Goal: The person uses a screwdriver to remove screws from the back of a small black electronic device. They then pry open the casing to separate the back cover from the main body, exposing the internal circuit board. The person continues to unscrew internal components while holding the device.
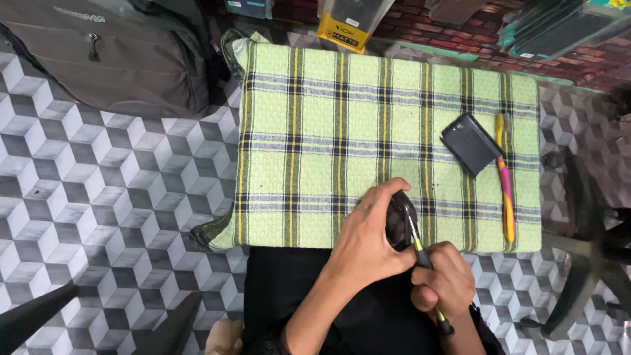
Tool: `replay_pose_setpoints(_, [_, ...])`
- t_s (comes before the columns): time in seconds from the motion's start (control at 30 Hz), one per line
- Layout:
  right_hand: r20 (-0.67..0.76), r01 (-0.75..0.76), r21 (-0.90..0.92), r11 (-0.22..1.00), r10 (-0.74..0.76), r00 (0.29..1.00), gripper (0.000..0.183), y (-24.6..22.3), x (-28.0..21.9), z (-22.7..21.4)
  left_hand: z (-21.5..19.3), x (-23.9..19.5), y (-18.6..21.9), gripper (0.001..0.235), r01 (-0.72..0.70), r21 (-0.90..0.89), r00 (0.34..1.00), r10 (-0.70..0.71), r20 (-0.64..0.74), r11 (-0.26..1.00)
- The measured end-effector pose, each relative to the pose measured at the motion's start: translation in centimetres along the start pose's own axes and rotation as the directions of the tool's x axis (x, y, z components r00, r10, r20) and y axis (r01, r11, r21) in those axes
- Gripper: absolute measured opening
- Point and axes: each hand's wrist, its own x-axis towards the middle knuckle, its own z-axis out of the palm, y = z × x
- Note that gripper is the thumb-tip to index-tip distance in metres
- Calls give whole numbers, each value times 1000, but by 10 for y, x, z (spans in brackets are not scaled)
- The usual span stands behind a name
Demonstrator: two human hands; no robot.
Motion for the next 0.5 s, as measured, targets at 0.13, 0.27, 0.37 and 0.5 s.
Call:
replay_pose_setpoints(0.13, [-34, 54, 43, 998, -52, 998, 51, 8, -1, 4, -2, 0, 3, 83, 31, 20, 999, -31, 25, 999])
replay_pose_setpoints(0.27, [-79, -45, 55, 997, 49, 996, 53, 1, 4, 1, -2, -3, 8, 85, 32, 21, 999, -32, 17, 999])
replay_pose_setpoints(0.37, [-86, -178, 48, 983, 181, 980, 55, -16, 9, -10, 0, -8, 7, 85, 61, 12, 998, -61, 12, 998])
replay_pose_setpoints(0.5, [-68, -171, -99, 980, 165, 984, 54, -36, 15, -8, 5, -12, 6, 82, 18, 2, 999, -18, -26, 1000])
